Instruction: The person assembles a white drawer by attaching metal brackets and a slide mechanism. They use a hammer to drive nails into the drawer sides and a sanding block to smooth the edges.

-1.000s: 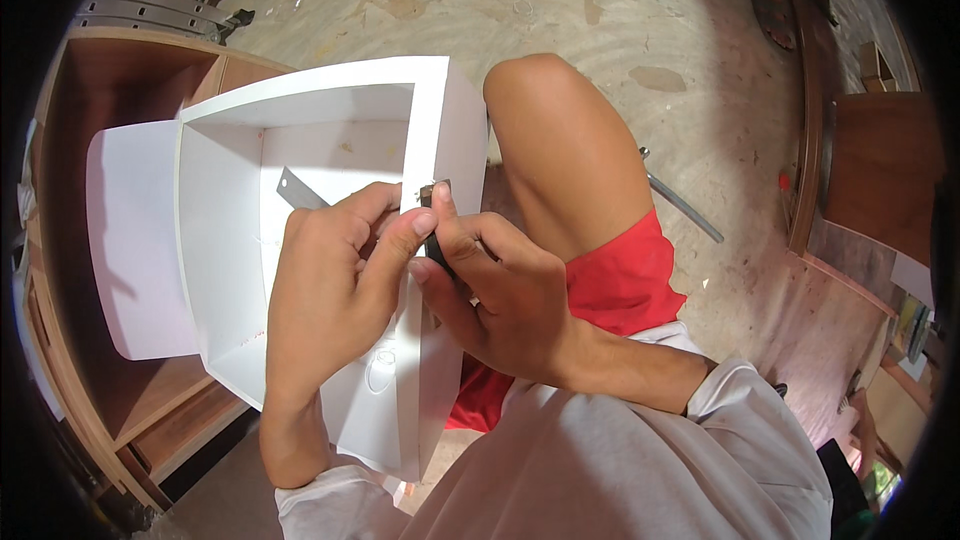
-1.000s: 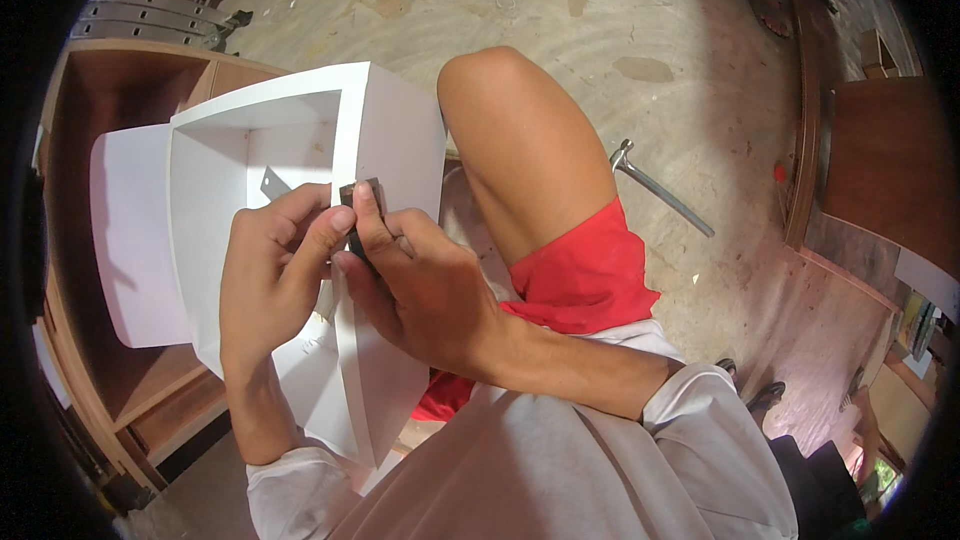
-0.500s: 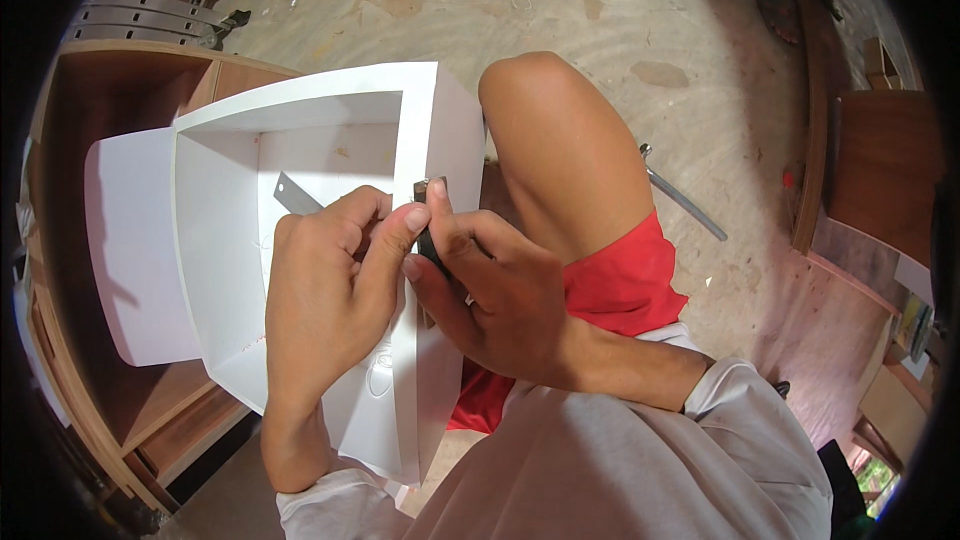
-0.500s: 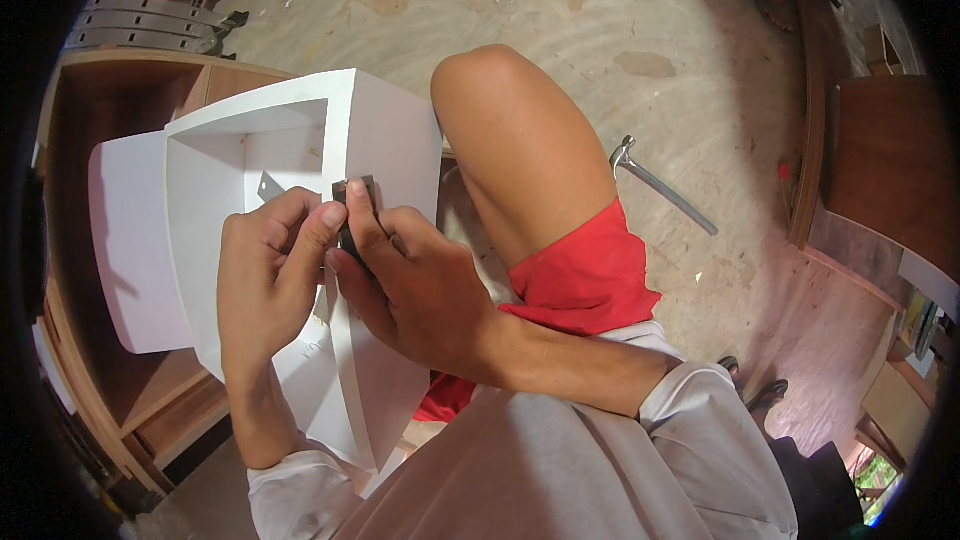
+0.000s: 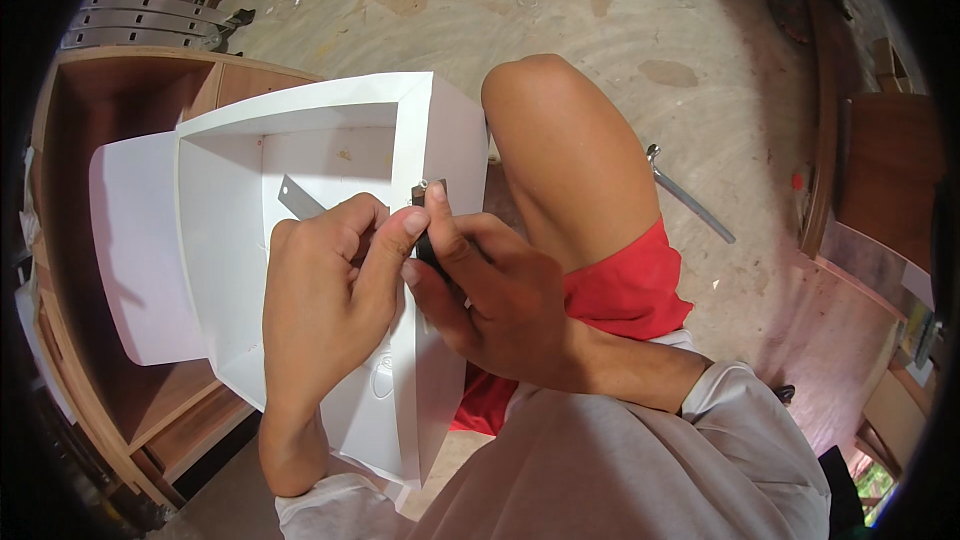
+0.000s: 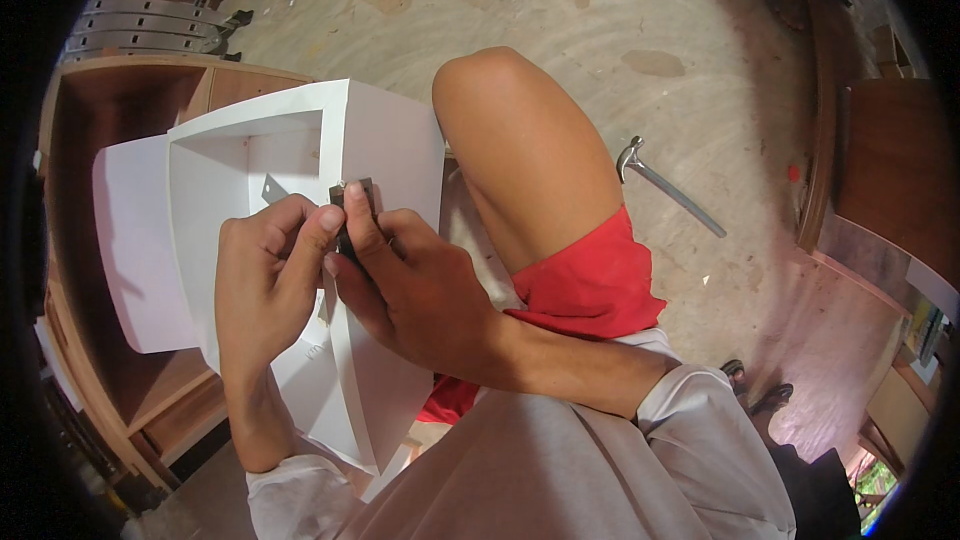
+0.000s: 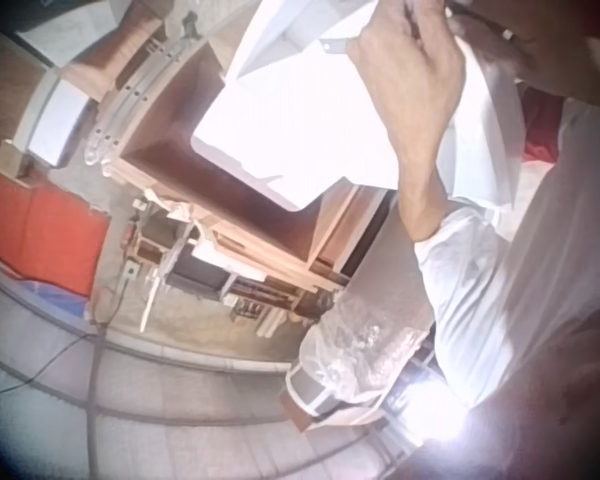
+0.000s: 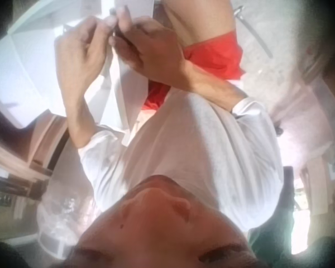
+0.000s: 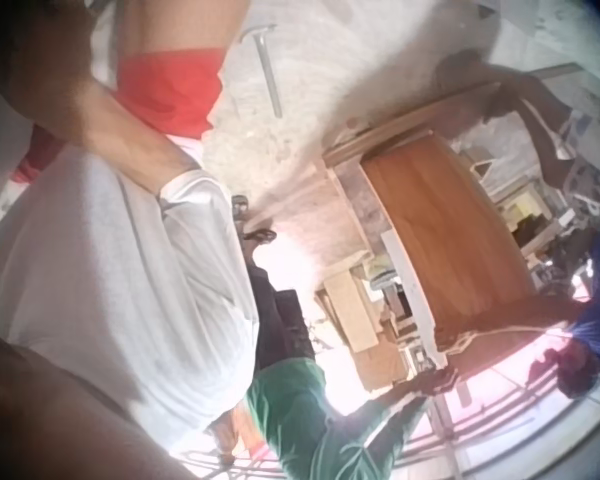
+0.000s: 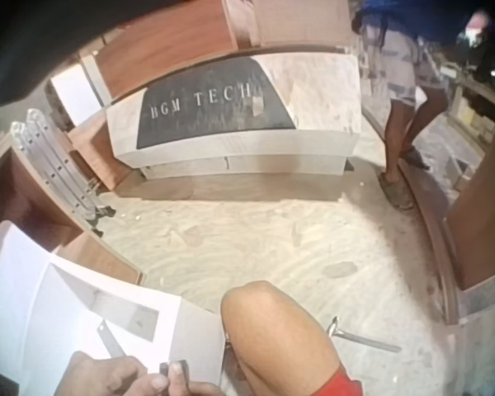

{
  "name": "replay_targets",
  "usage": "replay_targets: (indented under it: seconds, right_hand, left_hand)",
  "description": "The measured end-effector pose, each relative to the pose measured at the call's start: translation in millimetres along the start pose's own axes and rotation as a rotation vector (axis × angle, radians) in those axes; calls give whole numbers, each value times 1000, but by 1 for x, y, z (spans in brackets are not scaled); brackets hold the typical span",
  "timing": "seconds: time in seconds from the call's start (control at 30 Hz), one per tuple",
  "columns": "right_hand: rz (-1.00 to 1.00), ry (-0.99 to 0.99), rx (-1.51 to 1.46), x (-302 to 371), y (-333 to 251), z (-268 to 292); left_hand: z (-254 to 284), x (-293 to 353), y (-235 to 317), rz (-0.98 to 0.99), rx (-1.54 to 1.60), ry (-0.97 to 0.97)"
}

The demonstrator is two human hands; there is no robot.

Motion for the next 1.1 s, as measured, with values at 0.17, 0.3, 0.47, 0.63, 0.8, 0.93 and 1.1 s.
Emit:
replay_targets:
  seconds: [0.17, 0.3, 0.47, 0.63, 0.8, 0.93, 1.1]
  right_hand:
    - [-28, -9, -8, 2, 2, -1]
    - [-45, -40, 5, -2, 0, 2]
    - [-104, -89, -61, -4, -3, 11]
    - [-154, -94, -115, -4, -4, 14]
    - [-138, -87, -121, -1, -5, 7]
    - [-122, -107, -94, -1, -5, 6]
    - [-9, -110, -174, -4, 9, 8]
  left_hand:
    - [1, -3, 0, 26, -15, -24]
    - [2, -5, -7, 6, 19, -26]
    - [0, 0, -9, 12, 38, -11]
    - [6, 16, -4, 61, 114, -118]
    - [-11, 50, -30, -153, 382, -167]
    - [-15, 61, -25, -70, 181, -97]
    - [-30, 65, -20, 6, -11, 60]
Point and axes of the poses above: each hand's wrist, its own x-axis away from the middle knuckle, its own z-axis out of the back of the hand, y = z × x, the point moved 2 cm from there along -x, towards the middle knuckle, and after that the axes turned 3 degrees about z, right-handed, at the moved point
